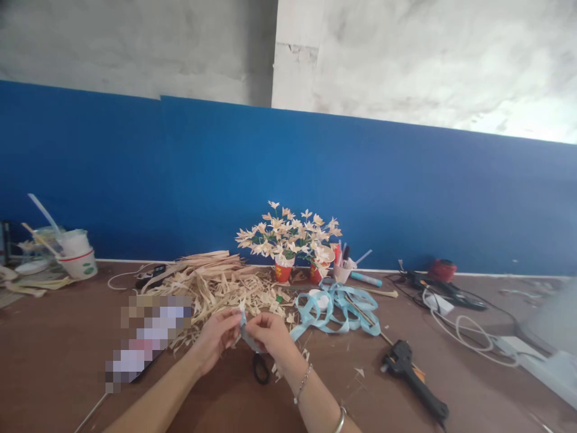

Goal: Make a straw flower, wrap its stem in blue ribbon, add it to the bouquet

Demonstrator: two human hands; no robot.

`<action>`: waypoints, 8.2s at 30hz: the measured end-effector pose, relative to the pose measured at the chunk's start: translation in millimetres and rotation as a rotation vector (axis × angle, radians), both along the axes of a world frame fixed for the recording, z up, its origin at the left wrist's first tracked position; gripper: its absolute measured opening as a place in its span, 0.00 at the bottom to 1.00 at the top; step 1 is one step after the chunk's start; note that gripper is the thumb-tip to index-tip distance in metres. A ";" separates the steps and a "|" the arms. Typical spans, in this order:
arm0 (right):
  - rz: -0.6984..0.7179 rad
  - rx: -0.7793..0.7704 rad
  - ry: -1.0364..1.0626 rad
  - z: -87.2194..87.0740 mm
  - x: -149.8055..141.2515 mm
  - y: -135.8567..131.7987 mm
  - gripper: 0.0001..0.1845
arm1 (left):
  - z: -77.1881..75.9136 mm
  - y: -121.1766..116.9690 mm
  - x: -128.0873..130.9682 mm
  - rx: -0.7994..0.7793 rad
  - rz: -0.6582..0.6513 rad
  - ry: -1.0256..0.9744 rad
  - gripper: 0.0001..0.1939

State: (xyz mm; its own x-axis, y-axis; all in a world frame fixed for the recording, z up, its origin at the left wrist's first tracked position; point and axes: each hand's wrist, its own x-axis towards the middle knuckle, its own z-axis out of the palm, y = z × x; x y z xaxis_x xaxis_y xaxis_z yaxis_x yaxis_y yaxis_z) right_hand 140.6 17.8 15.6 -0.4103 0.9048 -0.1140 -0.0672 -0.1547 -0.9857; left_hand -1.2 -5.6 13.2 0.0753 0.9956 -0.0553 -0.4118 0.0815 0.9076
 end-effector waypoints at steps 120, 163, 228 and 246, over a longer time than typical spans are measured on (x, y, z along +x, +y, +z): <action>-0.004 0.010 0.073 -0.8 -1.1 -4.7 0.17 | -2.3 2.5 -1.2 0.028 0.046 0.093 0.11; -0.378 1.133 -0.468 19.0 7.2 -17.2 0.14 | 5.0 -1.0 -0.8 0.395 0.372 0.550 0.08; -0.444 1.277 -0.741 8.7 7.7 -12.7 0.05 | -1.6 0.8 2.2 -0.031 0.014 0.206 0.17; 0.120 -0.040 -0.088 0.6 12.5 3.8 0.06 | -0.4 -0.6 -6.3 0.270 -0.071 0.527 0.09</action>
State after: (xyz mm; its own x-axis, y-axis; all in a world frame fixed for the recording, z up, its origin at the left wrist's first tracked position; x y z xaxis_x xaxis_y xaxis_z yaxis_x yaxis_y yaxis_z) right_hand 153.1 21.6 16.2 -0.5020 0.8439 -0.1891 0.0408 -0.1953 -0.9799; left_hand -7.5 -6.3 12.8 0.1732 0.9733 0.1507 0.0983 -0.1693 0.9807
